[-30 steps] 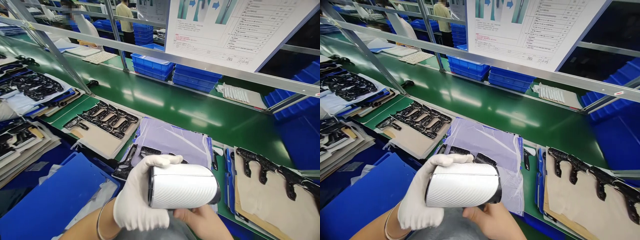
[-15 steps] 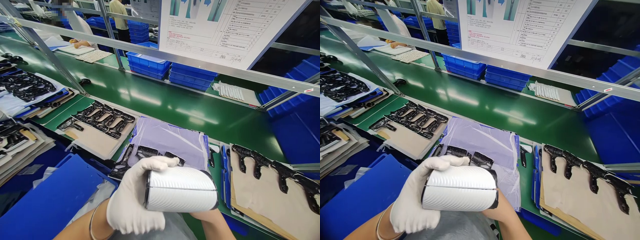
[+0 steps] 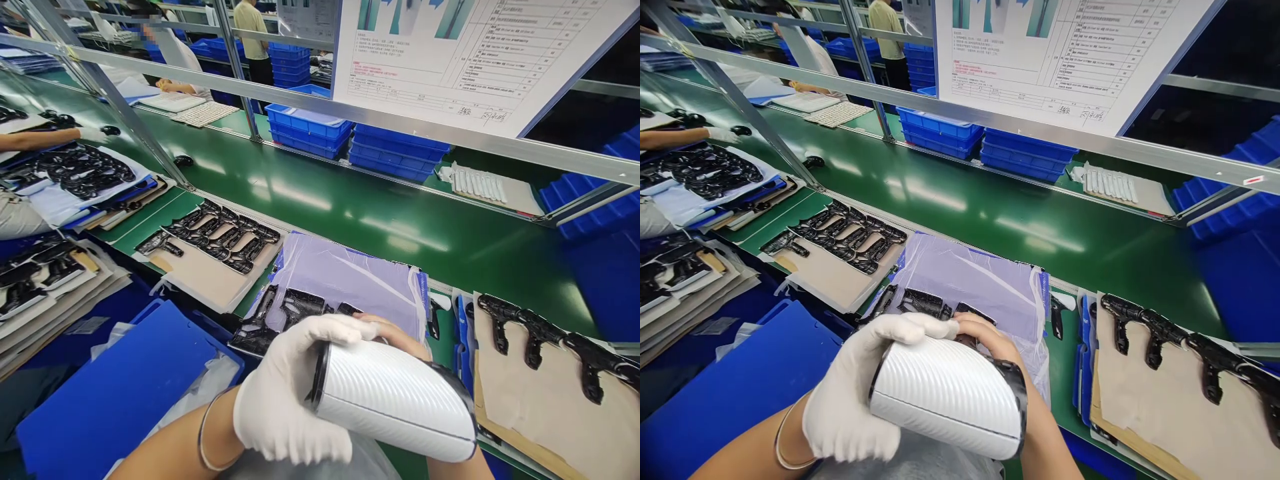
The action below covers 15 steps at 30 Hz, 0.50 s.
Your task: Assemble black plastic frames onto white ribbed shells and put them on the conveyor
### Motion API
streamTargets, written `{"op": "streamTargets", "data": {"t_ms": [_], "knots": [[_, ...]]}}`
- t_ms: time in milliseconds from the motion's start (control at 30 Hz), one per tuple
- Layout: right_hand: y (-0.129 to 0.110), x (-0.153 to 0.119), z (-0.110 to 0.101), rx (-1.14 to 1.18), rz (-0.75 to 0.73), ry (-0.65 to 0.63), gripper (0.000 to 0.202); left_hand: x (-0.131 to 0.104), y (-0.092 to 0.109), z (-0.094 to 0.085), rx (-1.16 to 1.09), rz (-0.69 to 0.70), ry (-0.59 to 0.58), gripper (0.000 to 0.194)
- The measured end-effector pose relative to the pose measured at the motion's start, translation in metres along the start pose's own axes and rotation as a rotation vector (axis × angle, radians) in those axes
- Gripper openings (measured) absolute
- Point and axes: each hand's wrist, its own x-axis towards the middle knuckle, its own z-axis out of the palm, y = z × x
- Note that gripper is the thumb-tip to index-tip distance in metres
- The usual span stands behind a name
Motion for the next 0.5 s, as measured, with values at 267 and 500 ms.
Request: {"op": "streamTargets", "data": {"t_ms": [267, 500], "knots": [[-0.007, 0.008, -0.016, -0.4, -0.273, 0.106, 0.024, 0.008, 0.002, -0.003, 0.039, 0.027, -0.082, 0.074], [-0.031, 0.002, -0.02, -0.712, -0.514, 0.33, 0.059, 0.006, -0.005, -0.01, 0.045, -0.039, -0.107, 0.076]]}}
